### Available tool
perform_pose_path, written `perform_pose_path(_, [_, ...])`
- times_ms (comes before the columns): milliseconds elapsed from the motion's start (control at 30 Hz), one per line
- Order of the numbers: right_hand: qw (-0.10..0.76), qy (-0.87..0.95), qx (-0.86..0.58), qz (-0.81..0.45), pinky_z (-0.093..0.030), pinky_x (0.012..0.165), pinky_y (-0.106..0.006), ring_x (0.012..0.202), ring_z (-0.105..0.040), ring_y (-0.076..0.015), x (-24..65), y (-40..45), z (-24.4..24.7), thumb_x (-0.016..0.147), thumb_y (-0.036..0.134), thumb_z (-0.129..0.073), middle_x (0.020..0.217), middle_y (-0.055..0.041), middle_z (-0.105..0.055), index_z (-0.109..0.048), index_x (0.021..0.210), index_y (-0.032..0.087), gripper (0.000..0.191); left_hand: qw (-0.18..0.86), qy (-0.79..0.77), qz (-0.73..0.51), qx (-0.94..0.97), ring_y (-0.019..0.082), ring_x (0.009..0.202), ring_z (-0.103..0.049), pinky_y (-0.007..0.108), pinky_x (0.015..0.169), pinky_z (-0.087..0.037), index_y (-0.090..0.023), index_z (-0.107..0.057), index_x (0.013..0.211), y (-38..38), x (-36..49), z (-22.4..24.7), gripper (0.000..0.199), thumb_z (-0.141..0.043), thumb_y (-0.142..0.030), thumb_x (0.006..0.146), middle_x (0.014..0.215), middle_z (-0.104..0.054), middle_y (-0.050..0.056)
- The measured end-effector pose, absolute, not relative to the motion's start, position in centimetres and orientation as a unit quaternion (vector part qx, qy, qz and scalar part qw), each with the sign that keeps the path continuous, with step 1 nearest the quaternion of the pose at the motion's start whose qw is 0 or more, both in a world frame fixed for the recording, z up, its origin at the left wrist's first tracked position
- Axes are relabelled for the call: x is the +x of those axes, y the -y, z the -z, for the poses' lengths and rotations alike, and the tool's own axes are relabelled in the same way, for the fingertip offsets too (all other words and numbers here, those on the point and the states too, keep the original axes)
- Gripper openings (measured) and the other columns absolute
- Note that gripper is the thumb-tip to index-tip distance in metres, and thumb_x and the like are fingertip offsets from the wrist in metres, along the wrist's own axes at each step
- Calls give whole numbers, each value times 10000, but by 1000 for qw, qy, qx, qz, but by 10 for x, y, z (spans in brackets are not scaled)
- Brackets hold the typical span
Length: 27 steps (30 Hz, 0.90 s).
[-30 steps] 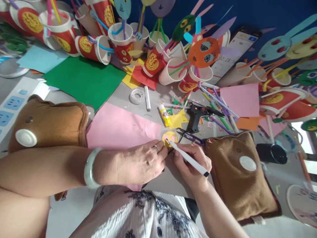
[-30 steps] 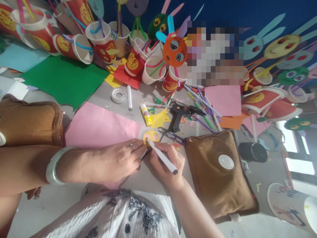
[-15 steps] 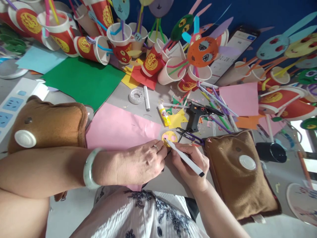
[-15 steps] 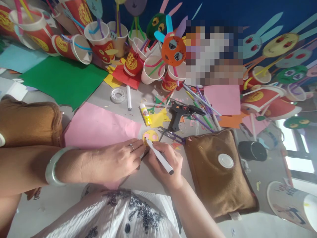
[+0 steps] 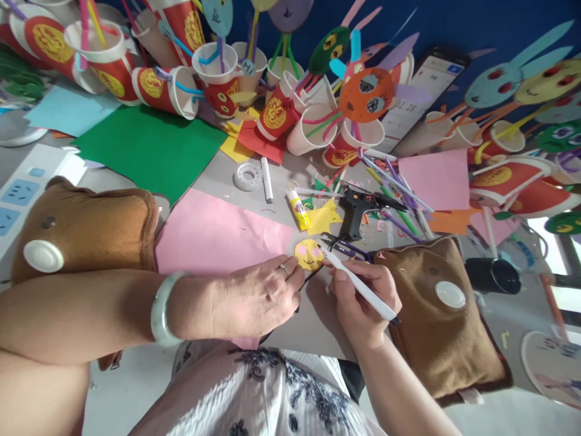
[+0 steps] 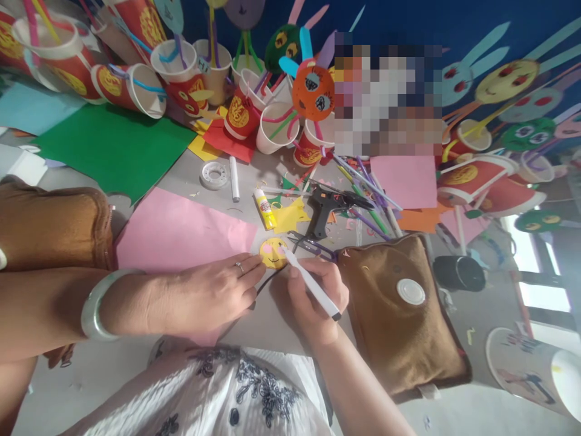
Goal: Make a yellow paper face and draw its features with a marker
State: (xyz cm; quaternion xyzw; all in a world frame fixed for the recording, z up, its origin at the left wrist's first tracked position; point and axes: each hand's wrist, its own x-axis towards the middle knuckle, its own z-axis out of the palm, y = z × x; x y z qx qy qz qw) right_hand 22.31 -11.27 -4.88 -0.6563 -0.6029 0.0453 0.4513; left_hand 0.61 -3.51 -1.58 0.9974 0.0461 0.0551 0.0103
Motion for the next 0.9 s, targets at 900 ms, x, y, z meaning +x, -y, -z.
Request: perform_pose_path(900, [398, 698, -591, -73, -660, 649, -288, 749, -807, -213, 214, 106, 40, 869, 159, -712, 923, -72, -825, -653, 955, 226, 123, -31, -46, -37, 998, 326, 1153, -595, 484, 1053, -438, -129, -711, 1109, 35, 4, 13, 373, -625, -344, 817, 1214, -664, 177])
